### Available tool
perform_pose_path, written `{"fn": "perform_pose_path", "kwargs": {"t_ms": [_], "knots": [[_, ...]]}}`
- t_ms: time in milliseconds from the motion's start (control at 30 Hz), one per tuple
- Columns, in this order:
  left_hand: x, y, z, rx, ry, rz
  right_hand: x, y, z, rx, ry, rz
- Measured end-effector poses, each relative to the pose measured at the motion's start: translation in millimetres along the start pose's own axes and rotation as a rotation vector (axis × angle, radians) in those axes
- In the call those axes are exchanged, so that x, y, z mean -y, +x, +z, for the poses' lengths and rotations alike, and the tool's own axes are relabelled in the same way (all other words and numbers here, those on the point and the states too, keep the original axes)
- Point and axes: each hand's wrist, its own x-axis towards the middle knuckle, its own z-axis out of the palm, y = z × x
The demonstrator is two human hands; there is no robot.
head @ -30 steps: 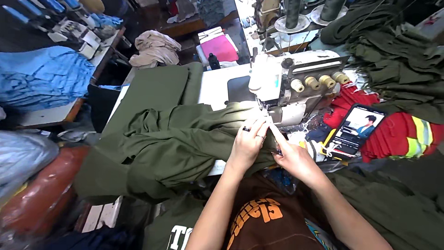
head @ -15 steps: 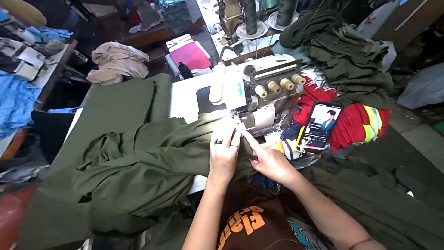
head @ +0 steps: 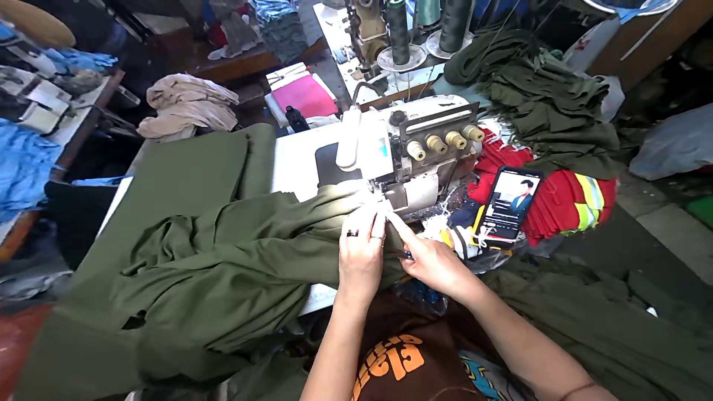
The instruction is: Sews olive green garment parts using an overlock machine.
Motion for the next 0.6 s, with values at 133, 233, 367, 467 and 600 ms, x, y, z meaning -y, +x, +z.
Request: {"fn": "perform_pose_path", "kwargs": {"t_ms": [133, 233, 367, 467, 600], "knots": [[1.4, 1.6, -3.1, 0.019, -0.008, 0.011, 0.2, -0.4, -0.1, -0.001, 0.013, -0.003], [0.9, 3.0, -4.0, 0.028, -0.021, 0.003, -0.8, -0.8, 2.0, -0.04, -0.005, -0.027], [-0.7, 3.3, -4.2, 0.023, -0.002, -0.006, 0.2, -0.5, 0.0, -0.027, -0.021, -0.026], [-3.8, 2.8, -4.7, 0.011, 0.089, -0.026, 1.9, -0.4, -1.7, -0.008, -0.021, -0.013], [-1.1, -1.6, -5.6, 0.015, 0.055, -0.088, 5.5, -1.1, -6.4, 0.039, -0.019, 0.008]]}}
